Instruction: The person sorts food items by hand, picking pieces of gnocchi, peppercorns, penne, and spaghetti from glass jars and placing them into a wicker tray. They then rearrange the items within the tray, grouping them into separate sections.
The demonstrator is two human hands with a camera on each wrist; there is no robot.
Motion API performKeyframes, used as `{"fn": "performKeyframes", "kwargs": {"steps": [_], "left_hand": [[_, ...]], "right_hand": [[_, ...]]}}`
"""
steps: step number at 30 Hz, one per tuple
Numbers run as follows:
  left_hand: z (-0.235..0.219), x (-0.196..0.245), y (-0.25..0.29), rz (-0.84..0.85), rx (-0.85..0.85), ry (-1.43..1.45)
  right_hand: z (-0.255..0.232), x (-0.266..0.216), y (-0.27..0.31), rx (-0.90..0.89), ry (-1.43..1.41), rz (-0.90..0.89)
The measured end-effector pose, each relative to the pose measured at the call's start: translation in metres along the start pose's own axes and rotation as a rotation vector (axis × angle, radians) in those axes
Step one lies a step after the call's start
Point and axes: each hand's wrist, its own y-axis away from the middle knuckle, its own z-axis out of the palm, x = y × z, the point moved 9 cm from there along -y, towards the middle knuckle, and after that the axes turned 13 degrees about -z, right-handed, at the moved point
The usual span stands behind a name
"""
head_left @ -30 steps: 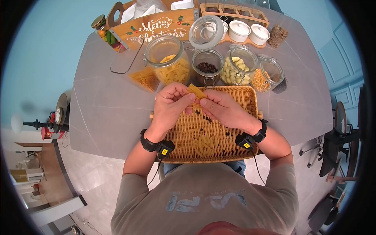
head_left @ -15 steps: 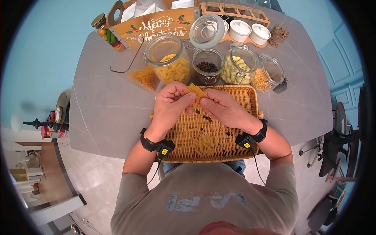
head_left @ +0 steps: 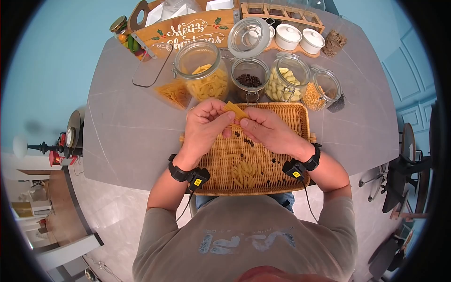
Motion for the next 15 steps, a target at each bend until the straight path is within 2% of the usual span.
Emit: {"fn": "performKeyframes", "kwargs": {"steps": [15], "left_hand": [[0.0006,0.0006,0.0008,0.005,0.006,0.019]], "right_hand": [[0.0012,-0.0005,0.0010,0.018,-0.031,-0.010]]}}
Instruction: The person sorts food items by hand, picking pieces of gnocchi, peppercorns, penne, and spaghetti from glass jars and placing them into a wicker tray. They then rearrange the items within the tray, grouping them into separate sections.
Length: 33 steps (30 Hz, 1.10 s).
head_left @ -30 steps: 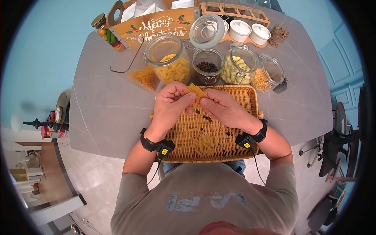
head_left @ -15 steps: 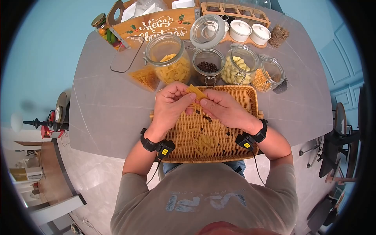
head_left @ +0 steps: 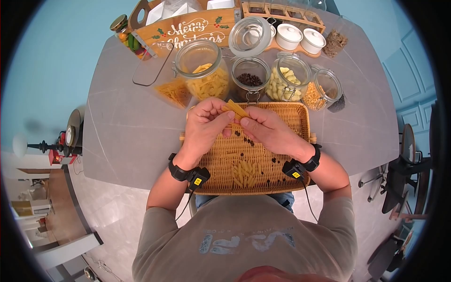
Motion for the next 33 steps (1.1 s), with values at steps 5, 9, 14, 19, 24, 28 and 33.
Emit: {"fn": "performKeyframes", "kwargs": {"steps": [5,9,14,19,24,28,33], "left_hand": [[0.000,0.001,0.000,0.009,-0.011,0.000],[0.000,0.001,-0.001,0.012,-0.001,-0.009],[0.001,0.002,0.000,0.022,-0.009,-0.018],[0.000,0.004,0.002,0.046,-0.004,-0.053],[-0.003,0.001,0.001,0.026,0.028,-0.027],[-0.003,0.003,0.002,0.010,0.036,-0.049],[-0.006,0.000,0.001,0.026,0.047,-0.006]], "right_hand": [[0.000,0.000,-0.001,0.001,0.016,-0.007],[0.000,0.000,-0.001,0.002,0.017,-0.008],[0.000,-0.003,0.000,-0.001,0.038,-0.002],[0.001,-0.003,0.000,-0.002,0.048,-0.005],[0.001,-0.004,-0.001,-0.021,0.085,-0.035],[0.001,-0.009,0.000,-0.006,0.065,-0.058],[0.001,-0.008,0.000,-0.027,0.104,-0.057]]}}
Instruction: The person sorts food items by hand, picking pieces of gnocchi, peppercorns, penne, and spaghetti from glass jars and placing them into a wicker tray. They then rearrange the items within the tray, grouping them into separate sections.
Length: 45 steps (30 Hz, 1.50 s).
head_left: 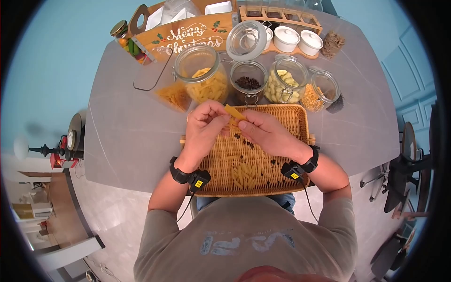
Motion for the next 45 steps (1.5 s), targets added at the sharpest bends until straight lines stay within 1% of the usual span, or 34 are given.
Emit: {"fn": "performKeyframes", "kwargs": {"steps": [3,9,14,18,21,24,27,33,36,45], "left_hand": [[-0.001,0.000,0.000,0.032,-0.011,0.016],[0.004,0.005,0.002,0.067,-0.139,0.127],[0.004,0.002,0.002,0.034,-0.119,0.104],[0.009,0.009,0.002,0.012,-0.075,0.098],[0.009,0.006,0.001,-0.028,-0.071,0.110],[0.007,-0.003,-0.002,-0.090,-0.102,0.122],[0.006,-0.006,-0.004,-0.116,-0.145,0.146],[0.005,-0.009,-0.005,-0.120,-0.146,0.166],[0.006,-0.007,-0.004,-0.097,-0.116,0.161],[0.004,-0.008,-0.004,-0.078,-0.097,0.140]], "right_hand": [[0.001,0.003,0.000,0.001,-0.010,0.023],[-0.001,0.007,0.000,0.024,-0.024,0.003],[0.001,-0.001,0.000,0.018,-0.025,0.029],[0.002,-0.002,0.000,-0.010,0.048,0.015],[0.002,0.000,0.000,-0.008,0.058,-0.004],[0.002,0.000,0.001,0.001,0.036,-0.012],[0.002,0.001,0.000,0.006,0.023,-0.011],[0.001,0.001,0.000,0.003,0.024,-0.008],[0.001,0.002,0.001,0.004,0.020,-0.004],[0.002,0.003,0.000,0.003,-0.004,0.022]]}}
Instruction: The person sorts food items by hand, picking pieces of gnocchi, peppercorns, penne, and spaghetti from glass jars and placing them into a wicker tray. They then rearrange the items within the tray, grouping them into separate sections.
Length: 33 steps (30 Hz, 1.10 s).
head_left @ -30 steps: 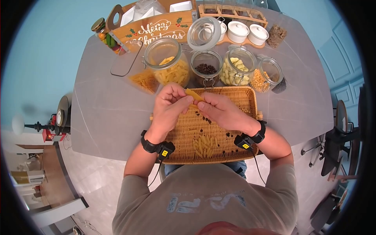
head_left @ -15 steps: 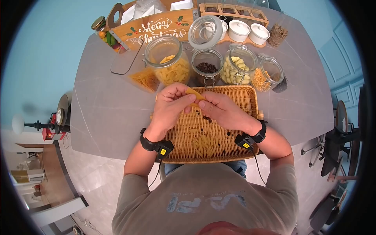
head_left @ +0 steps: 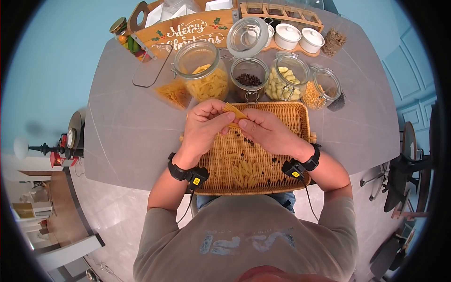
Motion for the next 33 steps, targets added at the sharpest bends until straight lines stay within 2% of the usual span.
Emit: {"fn": "performKeyframes", "kwargs": {"steps": [33], "left_hand": [[0.0021,0.0051,0.0033,0.013,0.002,-0.070]], "right_hand": [[0.0019,-0.0037,0.0000,-0.018,-0.057,0.018]]}}
